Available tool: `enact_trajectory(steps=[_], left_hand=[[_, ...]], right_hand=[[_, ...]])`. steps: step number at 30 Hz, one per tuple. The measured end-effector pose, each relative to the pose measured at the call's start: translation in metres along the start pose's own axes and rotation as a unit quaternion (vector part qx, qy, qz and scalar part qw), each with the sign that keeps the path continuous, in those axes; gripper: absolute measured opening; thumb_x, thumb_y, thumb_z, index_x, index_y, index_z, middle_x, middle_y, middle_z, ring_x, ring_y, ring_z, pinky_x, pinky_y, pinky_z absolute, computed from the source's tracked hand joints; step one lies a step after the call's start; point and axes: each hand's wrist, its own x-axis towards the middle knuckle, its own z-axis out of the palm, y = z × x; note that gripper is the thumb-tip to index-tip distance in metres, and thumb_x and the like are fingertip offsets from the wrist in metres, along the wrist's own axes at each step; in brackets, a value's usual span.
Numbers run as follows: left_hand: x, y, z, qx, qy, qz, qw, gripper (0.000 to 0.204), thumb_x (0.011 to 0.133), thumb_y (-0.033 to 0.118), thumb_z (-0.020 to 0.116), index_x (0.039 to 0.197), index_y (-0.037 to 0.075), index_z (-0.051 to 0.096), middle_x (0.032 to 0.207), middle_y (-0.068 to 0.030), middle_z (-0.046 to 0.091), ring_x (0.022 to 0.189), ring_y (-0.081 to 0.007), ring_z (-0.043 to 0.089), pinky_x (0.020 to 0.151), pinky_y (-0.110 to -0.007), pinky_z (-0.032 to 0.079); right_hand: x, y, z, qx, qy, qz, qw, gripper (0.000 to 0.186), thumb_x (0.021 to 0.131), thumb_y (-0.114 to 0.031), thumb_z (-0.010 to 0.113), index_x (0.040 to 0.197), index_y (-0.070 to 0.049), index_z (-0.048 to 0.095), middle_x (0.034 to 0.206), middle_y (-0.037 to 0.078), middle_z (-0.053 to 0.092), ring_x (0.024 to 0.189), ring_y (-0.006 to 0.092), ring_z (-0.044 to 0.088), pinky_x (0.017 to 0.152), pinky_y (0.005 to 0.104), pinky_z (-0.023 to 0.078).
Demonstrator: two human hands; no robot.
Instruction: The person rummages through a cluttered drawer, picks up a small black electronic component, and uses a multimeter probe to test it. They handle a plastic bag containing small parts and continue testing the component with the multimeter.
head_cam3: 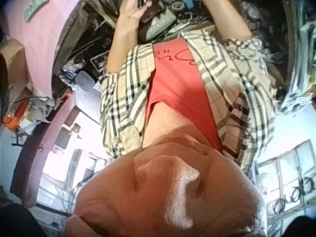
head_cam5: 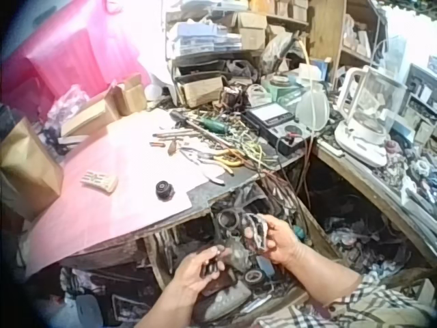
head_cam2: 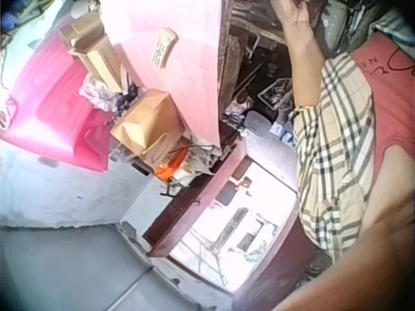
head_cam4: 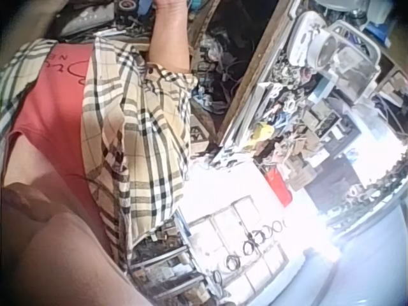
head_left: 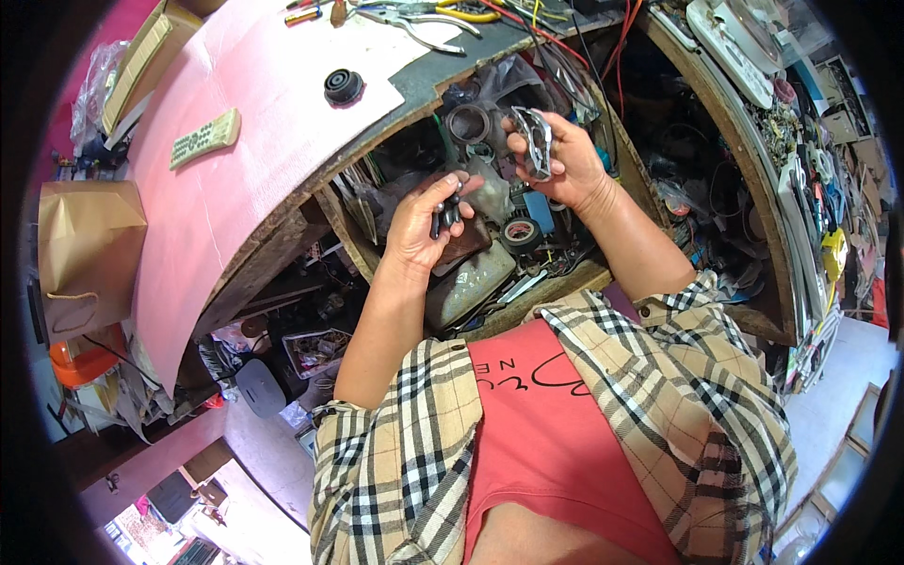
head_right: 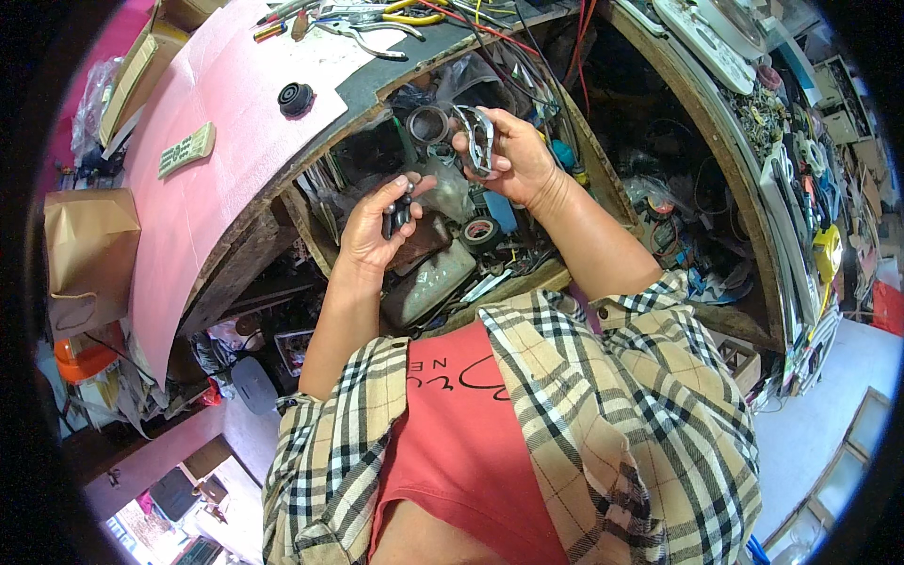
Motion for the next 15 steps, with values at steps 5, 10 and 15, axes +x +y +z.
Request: enact_trajectory(steps=[5, 10, 15], left_hand=[[-0.0009, 0.001, 0.0012, -0.002, 0.0, 0.0, 1.0, 0.026, 0.085, 0.019, 0.065, 0.103, 0.0, 0.059, 0.105, -0.0174, 0.065, 0.064, -0.0139, 0.062, 0.045, -0.022, 0.044], [0.0001, 0.0005, 0.0005, -0.005, -0.001, 0.002, 1.0, 0.026, 0.085, 0.018, 0.065, 0.103, 0.0, 0.059, 0.104, -0.0176, 0.064, 0.063, -0.0139, 0.062, 0.045, -0.022, 0.044], [-0.0011, 0.0011, 0.0017, -0.006, 0.004, 0.004, 1.0, 0.025, 0.086, 0.018, 0.064, 0.103, -0.001, 0.059, 0.106, -0.0189, 0.063, 0.064, -0.0142, 0.062, 0.044, -0.021, 0.045]], right_hand=[[0.0014, -0.0012, -0.0015, 0.02, -0.035, 0.01, 0.999, 0.043, 0.098, -0.031, 0.034, 0.106, 0.005, 0.056, 0.077, 0.013, 0.066, 0.034, 0.0043, 0.036, 0.037, 0.0187, 0.034], [0.0019, -0.0014, -0.0026, 0.02, -0.031, 0.011, 0.999, 0.046, 0.098, -0.034, 0.034, 0.107, 0.006, 0.055, 0.076, 0.014, 0.065, 0.034, 0.0046, 0.035, 0.036, 0.0188, 0.033], [0.0007, -0.0035, -0.0006, 0.038, -0.054, 0.036, 0.997, 0.046, 0.098, -0.037, 0.032, 0.103, 0.004, 0.054, 0.07, 0.009, 0.06, 0.034, 0.0056, 0.033, 0.035, 0.0186, 0.031]])
